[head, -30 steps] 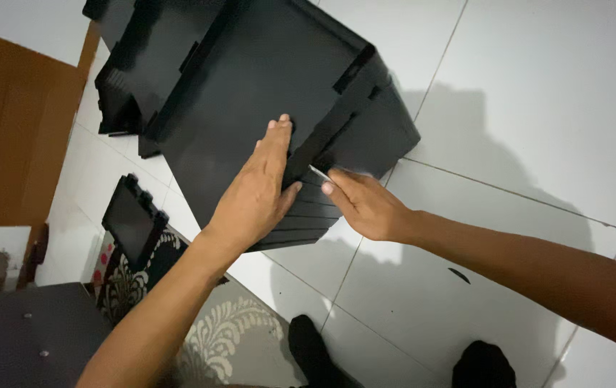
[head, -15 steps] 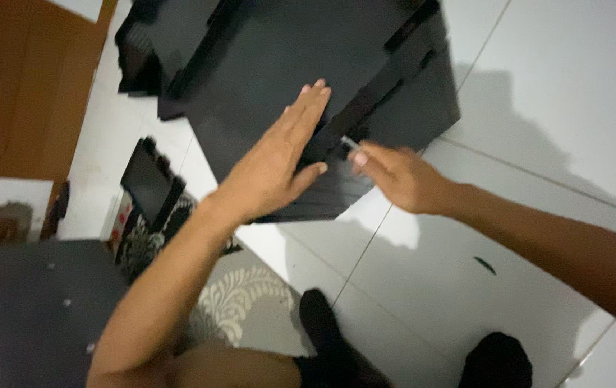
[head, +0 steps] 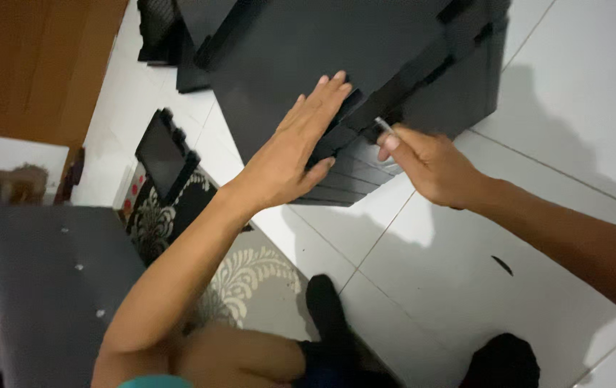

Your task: The person assembles black plastic components on a tiled floor. They align and snap together multiple parts, occasionally using a screwdriver to tighten screws and secure the structure.

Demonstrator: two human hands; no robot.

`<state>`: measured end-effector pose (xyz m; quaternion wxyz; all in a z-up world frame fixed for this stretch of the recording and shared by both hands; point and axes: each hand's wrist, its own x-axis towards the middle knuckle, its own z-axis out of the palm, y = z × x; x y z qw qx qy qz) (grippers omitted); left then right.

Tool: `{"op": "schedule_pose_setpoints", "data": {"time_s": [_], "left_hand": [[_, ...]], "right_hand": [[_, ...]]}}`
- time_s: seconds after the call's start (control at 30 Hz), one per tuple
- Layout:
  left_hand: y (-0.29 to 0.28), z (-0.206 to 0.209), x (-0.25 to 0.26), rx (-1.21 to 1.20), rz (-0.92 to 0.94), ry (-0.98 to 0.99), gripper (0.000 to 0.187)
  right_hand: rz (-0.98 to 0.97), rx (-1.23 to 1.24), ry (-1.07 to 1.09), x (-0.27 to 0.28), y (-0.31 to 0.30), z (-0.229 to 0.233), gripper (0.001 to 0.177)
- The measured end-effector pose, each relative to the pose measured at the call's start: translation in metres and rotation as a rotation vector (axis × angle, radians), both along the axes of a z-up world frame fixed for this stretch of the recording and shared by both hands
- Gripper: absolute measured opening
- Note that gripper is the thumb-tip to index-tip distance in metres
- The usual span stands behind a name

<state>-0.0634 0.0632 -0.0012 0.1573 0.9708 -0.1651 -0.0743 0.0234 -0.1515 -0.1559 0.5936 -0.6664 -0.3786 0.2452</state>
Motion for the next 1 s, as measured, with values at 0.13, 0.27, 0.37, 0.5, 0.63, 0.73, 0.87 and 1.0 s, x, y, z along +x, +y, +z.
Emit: {"op": "schedule_pose_setpoints", "data": {"time_s": [0.13, 0.27, 0.37, 0.5, 0.63, 0.73, 0.87, 1.0], "left_hand": [[-0.008, 0.005, 0.002, 0.063, 0.012, -0.006, 0.093], [-0.025, -0.002, 0.027, 0.151, -0.013, -0.09, 0.094], [-0.04, -0.014, 0.04, 0.192, 0.016, -0.166, 0.089], [-0.046, -0.018, 0.042, 0.2, 0.013, -0.192, 0.086], [-0.044, -0.022, 0.043, 0.228, 0.015, -0.195, 0.086], [-0.044, -0.022, 0.044, 0.24, 0.007, -0.204, 0.088], [-0.046, -0.019, 0.042, 0.24, 0.006, -0.193, 0.087], [-0.047, -0.012, 0.05, 0.211, 0.034, -0.118, 0.088]], "right_hand": [[0.014, 0.075, -0.096, 0.0, 0.002, -0.005, 0.031], [-0.045, 0.176, -0.08, -0.001, 0.0, -0.008, 0.025], [-0.052, 0.288, -0.182, 0.0, -0.003, -0.01, 0.027], [-0.052, 0.243, -0.156, 0.001, -0.007, -0.01, 0.026], [-0.052, 0.226, -0.136, 0.005, -0.011, -0.015, 0.029], [-0.035, 0.195, -0.075, 0.006, -0.013, -0.017, 0.027], [-0.052, 0.249, -0.119, 0.006, -0.012, -0.019, 0.025], [-0.07, 0.195, -0.258, 0.006, -0.016, -0.029, 0.025]]}}
